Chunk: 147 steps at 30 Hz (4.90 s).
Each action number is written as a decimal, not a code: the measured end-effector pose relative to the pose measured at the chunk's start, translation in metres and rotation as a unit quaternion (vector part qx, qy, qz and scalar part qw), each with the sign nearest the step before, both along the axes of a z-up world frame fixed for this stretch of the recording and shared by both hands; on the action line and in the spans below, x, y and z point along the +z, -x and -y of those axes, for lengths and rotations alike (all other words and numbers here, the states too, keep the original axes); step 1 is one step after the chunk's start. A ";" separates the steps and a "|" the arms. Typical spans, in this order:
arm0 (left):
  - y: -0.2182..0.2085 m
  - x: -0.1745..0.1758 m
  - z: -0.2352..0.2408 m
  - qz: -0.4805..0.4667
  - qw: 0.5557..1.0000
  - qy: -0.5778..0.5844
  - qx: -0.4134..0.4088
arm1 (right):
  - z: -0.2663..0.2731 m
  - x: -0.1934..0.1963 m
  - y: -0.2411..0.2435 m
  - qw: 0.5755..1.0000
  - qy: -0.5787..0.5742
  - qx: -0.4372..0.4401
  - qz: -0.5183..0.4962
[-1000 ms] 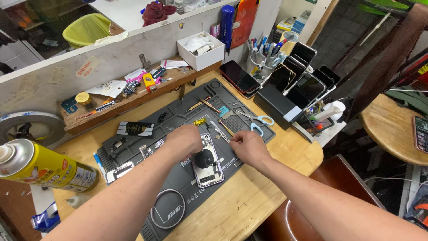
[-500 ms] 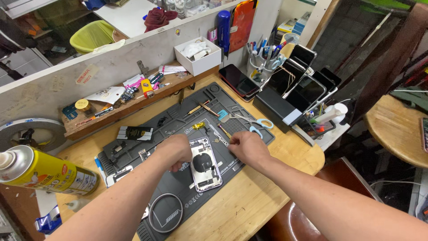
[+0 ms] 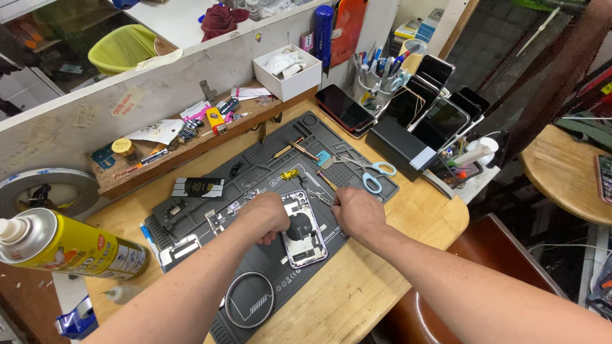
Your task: The person works on a disassembled smartphone, connecting internal ribbon cables and placing a circular component into the chassis. They then cut a piece of gray tape and apply it to secure internal parts, followed by wiping the interior with a tissue.
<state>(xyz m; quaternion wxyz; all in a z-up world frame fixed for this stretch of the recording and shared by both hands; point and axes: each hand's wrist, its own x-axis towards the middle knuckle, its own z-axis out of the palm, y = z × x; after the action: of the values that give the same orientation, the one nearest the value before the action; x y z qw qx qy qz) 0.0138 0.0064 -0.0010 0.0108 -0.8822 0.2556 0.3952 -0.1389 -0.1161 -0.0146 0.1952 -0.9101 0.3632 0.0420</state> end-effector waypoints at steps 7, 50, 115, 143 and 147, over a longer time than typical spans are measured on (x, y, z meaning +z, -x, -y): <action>0.003 -0.001 -0.005 0.024 0.999 0.028 0.007 | 0.003 -0.002 0.003 1.000 0.005 -0.002 0.021; 0.009 0.014 0.027 0.099 0.987 0.125 -0.018 | 0.000 -0.001 0.002 1.000 -0.016 -0.006 0.015; -0.007 0.027 0.001 0.092 0.985 0.135 0.050 | 0.005 -0.014 0.003 0.999 -0.011 -0.003 0.036; -0.002 -0.020 -0.014 -0.027 0.987 0.094 0.130 | -0.005 -0.019 0.005 0.995 -0.067 0.005 0.080; 0.003 -0.027 -0.026 -0.037 0.965 0.178 0.189 | -0.014 -0.030 -0.003 0.976 -0.166 0.046 0.136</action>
<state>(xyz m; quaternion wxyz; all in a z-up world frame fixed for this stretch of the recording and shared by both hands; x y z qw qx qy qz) 0.0107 0.0323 -0.0276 -0.2307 -0.8868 0.1509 0.3710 -0.1359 -0.1024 -0.0451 0.3893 -0.8779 0.2786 -0.0139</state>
